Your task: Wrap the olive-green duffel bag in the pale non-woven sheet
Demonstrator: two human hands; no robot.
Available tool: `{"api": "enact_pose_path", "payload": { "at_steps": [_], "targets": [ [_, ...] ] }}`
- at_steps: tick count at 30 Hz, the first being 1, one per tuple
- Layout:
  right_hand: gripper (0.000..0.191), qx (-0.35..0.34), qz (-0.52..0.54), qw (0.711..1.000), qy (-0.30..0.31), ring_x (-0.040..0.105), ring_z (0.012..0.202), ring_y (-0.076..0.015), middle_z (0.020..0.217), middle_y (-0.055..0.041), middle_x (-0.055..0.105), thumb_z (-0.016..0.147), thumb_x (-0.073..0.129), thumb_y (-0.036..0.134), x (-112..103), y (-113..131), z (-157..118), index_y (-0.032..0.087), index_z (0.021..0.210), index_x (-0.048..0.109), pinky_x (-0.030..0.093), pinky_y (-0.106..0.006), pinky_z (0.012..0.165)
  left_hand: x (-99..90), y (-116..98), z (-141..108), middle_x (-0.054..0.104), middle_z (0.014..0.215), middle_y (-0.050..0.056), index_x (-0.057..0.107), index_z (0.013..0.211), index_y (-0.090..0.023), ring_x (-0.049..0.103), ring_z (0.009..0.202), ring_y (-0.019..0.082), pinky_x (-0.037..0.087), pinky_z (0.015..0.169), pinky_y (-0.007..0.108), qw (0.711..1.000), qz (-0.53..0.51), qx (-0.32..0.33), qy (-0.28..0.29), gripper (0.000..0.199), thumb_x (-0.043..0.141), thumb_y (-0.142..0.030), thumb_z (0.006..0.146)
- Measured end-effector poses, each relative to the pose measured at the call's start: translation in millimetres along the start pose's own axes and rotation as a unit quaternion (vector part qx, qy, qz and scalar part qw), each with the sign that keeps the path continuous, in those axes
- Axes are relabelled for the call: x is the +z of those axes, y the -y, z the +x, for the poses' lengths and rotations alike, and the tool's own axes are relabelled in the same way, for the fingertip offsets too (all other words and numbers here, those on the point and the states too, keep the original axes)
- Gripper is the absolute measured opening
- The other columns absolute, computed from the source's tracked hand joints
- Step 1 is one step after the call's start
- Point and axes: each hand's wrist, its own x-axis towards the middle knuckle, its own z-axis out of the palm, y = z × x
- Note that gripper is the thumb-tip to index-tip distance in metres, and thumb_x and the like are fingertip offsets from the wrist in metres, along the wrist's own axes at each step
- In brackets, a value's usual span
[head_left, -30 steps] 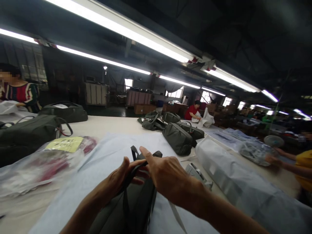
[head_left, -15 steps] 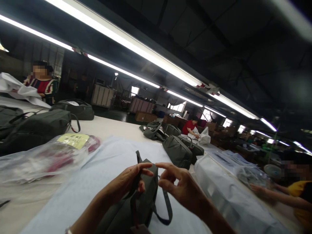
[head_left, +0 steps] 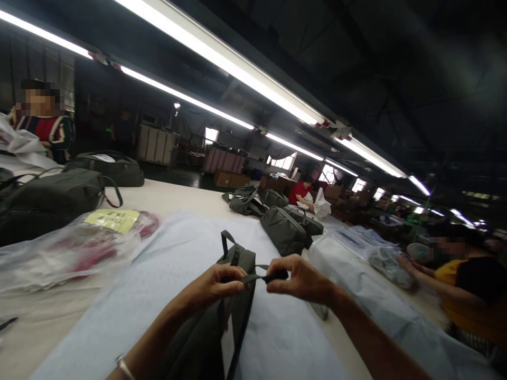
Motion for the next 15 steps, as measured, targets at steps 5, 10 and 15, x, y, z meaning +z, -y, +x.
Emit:
{"api": "enact_pose_path", "payload": {
  "at_steps": [5,10,15],
  "targets": [
    [0.025,-0.008,0.08,0.995,-0.059,0.052,0.065,-0.0109,0.069,0.002,0.062,0.07,0.078,0.037,-24.7,-3.2,30.4,0.015,0.077,0.069,0.041,-0.025,0.063,-0.2,28.0,-18.3,0.067,0.098,0.001,0.074,0.086,-0.023,0.061,0.094,0.023,0.046,0.086,0.031,0.991,0.121,-0.059,-0.018,0.017,0.062,-0.023,0.074],
    [0.033,-0.011,0.195,0.979,-0.062,0.054,0.067,-0.0103,0.074,0.0017,0.062,0.063,0.084,0.036,-21.2,-18.4,44.7,0.016,0.084,0.068,0.043,-0.025,0.066,-1.3,41.3,-34.8,0.062,0.121,0.004,0.073,0.085,-0.026,0.056,0.115,0.029,0.042,0.102,0.039,0.972,0.218,-0.064,-0.06,0.02,0.067,-0.02,0.067],
    [0.044,-0.033,0.211,0.976,-0.05,0.054,0.069,-0.0104,0.078,0.0014,0.061,0.059,0.087,0.033,-19.2,-20.2,60.8,0.017,0.096,0.069,0.045,-0.024,0.064,17.4,44.0,-17.0,0.037,0.151,0.009,0.063,0.104,-0.024,0.04,0.134,0.032,0.038,0.108,0.046,0.946,0.223,0.002,-0.237,0.042,0.068,-0.02,0.063]
  ]
}}
